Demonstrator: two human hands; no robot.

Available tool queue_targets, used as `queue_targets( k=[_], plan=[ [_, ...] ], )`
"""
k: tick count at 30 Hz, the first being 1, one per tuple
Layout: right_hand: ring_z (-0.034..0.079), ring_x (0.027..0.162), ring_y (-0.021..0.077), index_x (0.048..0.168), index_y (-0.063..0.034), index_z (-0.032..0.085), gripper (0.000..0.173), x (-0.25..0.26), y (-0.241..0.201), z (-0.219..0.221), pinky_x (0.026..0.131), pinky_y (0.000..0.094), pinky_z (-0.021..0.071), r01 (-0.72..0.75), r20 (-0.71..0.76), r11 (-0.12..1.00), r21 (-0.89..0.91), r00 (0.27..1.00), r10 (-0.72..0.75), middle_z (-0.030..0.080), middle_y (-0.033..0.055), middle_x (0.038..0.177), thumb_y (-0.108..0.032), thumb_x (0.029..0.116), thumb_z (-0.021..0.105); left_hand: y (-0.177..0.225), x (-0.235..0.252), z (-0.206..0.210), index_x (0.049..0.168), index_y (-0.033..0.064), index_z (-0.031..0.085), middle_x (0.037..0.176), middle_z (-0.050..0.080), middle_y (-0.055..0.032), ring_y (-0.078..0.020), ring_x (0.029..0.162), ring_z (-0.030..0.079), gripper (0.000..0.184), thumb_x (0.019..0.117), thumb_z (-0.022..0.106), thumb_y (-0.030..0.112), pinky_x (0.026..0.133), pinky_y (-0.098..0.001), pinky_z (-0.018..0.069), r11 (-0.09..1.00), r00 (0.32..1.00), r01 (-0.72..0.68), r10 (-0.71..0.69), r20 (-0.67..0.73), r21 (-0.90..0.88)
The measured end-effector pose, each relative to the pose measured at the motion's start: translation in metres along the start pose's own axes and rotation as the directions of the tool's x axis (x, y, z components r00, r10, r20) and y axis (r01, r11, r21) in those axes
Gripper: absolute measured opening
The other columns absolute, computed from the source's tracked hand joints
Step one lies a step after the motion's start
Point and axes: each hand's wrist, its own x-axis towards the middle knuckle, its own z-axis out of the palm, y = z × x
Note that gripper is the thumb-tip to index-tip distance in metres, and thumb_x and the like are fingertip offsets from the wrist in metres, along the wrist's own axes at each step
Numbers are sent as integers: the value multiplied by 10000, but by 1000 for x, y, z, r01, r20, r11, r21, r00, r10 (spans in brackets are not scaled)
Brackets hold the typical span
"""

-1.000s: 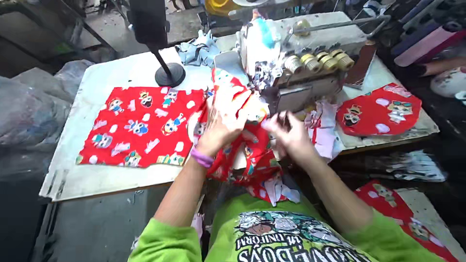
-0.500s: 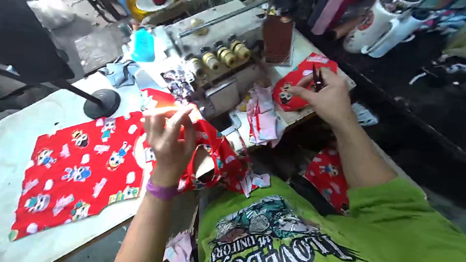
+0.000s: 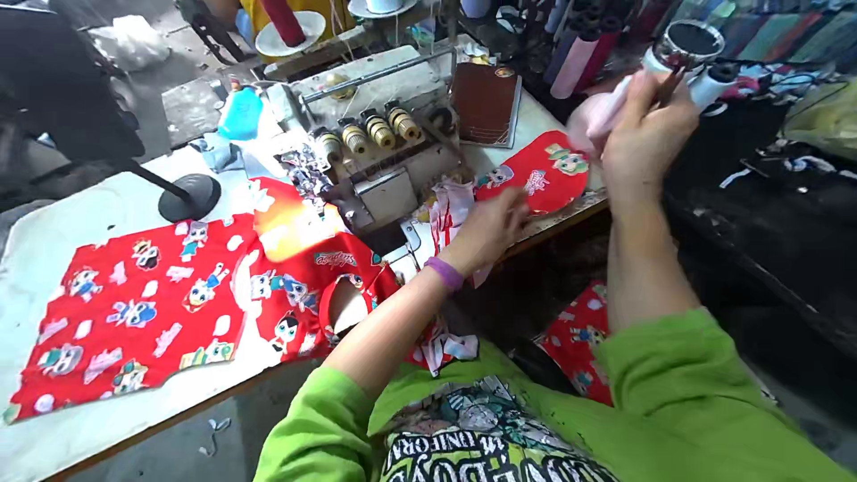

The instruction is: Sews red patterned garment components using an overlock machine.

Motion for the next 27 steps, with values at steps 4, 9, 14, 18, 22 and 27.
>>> queue_targets(
  k=[4,9,14,18,22,27],
  plan=[
    [418,433,12,988,-80,631,188,-55,-67,-18,406,198,394,6,550,954,300,816,-178,512,-40,616,-219,1066,531,45,-45,-74,1527,9,396,1503,502,-181,-261,1375,490,765,900,767,242,1116,-468,417,939,942,71,-174,-288,-336],
    [374,330,-40,812,-182,605,317,-102,-88,8,329,127,333,-597,884,657,460,237,-404,444,-91,447,-319,1076,496,45,-129,-124,881,64,727,974,725,31,-3,919,661,33,888,729,95,830,-203,551,815,960,149,-255,-116,-560],
    [414,387,-61,869,-177,678,107,-140,-108,48,377,109,356,-562,859,672,482,153,-488,539,-116,519,-76,883,709,26,-197,-143,852,127,668,719,669,63,12,641,617,177,1003,580,98,614,-163,531,582,895,196,-435,-98,-789],
    [428,363,-34,868,-144,665,186,-161,-122,68,381,124,383,-647,892,633,425,179,-416,493,-85,468,-144,1018,555,2,-234,-142,964,139,736,825,723,49,-7,718,667,142,984,598,110,681,-189,572,412,896,167,-443,-37,-896],
    [479,479,-50,974,-88,671,72,-196,-124,67,450,134,415,-456,920,801,387,252,-301,588,-110,636,-123,922,706,2,-255,-147,1037,92,733,858,722,52,1,737,663,179,1025,554,81,693,-191,573,716,812,178,-495,-311,-675],
    [473,420,-57,964,-114,685,24,-207,-136,55,402,126,427,-511,890,739,439,358,-281,573,-141,587,-118,941,686,17,-235,-186,1021,28,749,832,721,6,58,638,599,111,944,677,61,600,-107,506,970,843,243,-196,-501,30]
  ],
)
